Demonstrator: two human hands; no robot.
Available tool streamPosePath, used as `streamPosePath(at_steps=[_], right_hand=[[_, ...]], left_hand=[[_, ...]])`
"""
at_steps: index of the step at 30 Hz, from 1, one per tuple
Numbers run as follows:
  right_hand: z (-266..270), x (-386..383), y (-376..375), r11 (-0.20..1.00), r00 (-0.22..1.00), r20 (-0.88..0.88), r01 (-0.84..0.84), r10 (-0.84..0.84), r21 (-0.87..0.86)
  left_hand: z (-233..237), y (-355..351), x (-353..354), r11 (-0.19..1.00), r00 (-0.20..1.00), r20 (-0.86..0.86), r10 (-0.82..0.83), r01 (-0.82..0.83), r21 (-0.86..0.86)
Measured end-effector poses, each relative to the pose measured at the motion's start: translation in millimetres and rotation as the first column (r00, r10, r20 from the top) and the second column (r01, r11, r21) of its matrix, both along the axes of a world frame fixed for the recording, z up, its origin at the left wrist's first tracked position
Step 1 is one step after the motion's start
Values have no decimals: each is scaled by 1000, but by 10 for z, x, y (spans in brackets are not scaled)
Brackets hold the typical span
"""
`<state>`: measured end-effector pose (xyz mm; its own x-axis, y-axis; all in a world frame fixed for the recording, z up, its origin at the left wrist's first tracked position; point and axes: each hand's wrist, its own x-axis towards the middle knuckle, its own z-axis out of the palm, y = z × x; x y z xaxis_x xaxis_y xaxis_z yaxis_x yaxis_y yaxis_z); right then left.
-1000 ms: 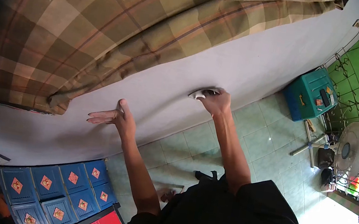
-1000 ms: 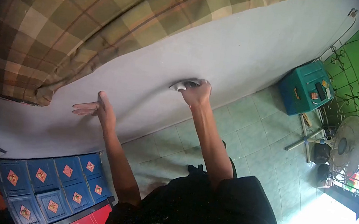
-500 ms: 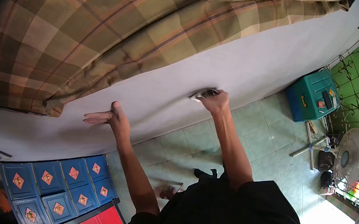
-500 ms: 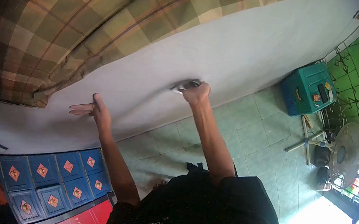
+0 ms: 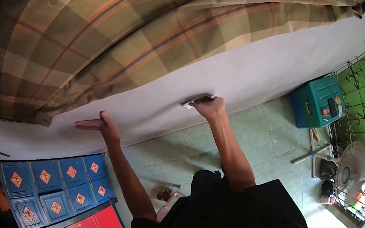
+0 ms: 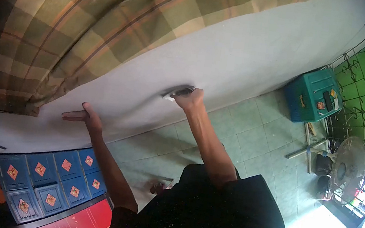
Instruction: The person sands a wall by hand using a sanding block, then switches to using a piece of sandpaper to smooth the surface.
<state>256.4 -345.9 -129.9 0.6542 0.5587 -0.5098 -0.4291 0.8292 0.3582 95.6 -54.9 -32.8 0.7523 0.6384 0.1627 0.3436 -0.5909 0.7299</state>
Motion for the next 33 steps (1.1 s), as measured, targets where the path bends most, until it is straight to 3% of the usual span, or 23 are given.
streamPosePath(at_steps=[2, 8, 10, 12, 13, 14, 16, 18, 20, 21, 22, 24, 25, 27, 28, 29, 31, 33], right_hand=[[-348, 47, -3, 986, 995, 88, -34, 48, -161], [-829, 91, -160, 994, 990, 116, 85, -76, -75], [-723, 58, -193, 980, 994, 82, 82, -68, -181], [-509, 106, -384, 992, 997, 45, 62, -58, -107], [-411, 149, -475, 998, 999, 18, 50, -50, -29], [-341, 186, -518, 998, 999, 15, 49, -48, -33], [-260, 277, -548, 983, 989, 145, 60, -34, -175], [-544, 300, -586, 969, 994, 84, 86, -68, -233], [-916, 328, -625, 981, 986, 121, 131, -114, -146], [-975, 339, -601, 969, 977, 169, 161, -130, -189], [-841, 334, -563, 969, 976, 172, 164, -132, -183], [-525, 189, -512, 924, 991, 19, 134, -136, -359], [-316, 108, -479, 914, 974, 121, 220, -189, -340], [-231, 151, -464, 906, 981, 46, 192, -188, -378], [-227, 230, -500, 901, 982, -22, 161, -185, -403], [-414, 311, -524, 887, 973, 104, 231, -207, -399], [-818, 400, -655, 901, 974, 124, 225, -192, -370], [-819, 412, -759, 934, 973, 163, 208, -166, -291]], left_hand=[[102, -216, 18, 989, 981, 187, 56, -80, 125], [210, -413, 105, 921, 952, 257, 169, -245, 303], [197, -385, 128, 919, 949, 270, 162, -245, 308], [165, -340, 62, 922, 949, 271, 161, -243, 302], [193, -254, 2, 995, 975, 219, 40, -60, 85], [198, -196, -42, 982, 975, 201, -91, 122, -144], [236, -273, -5, 986, 982, 187, -29, 59, -156], [290, -305, -3, 986, 984, 176, 32, -2, -168], [334, -287, -17, 988, 989, 101, -111, 121, -99], [347, -259, -8, 988, 988, 104, -113, 123, -93], [350, -225, 15, 987, 984, 131, -119, 132, -91], [294, -186, -6, 983, 977, 168, -131, 149, -103], [243, -177, -19, 981, 973, 187, -137, 160, -114], [144, -113, -32, 976, 967, 210, -147, 177, -131], [113, -59, -20, 989, 982, 160, -99, 115, -93], [71, -18, -22, 997, 992, 112, -50, 56, -51], [57, -79, -30, 1000, 992, 123, 5, -7, 19], [55, -158, -9, 975, 979, 157, 129, -155, 161]])
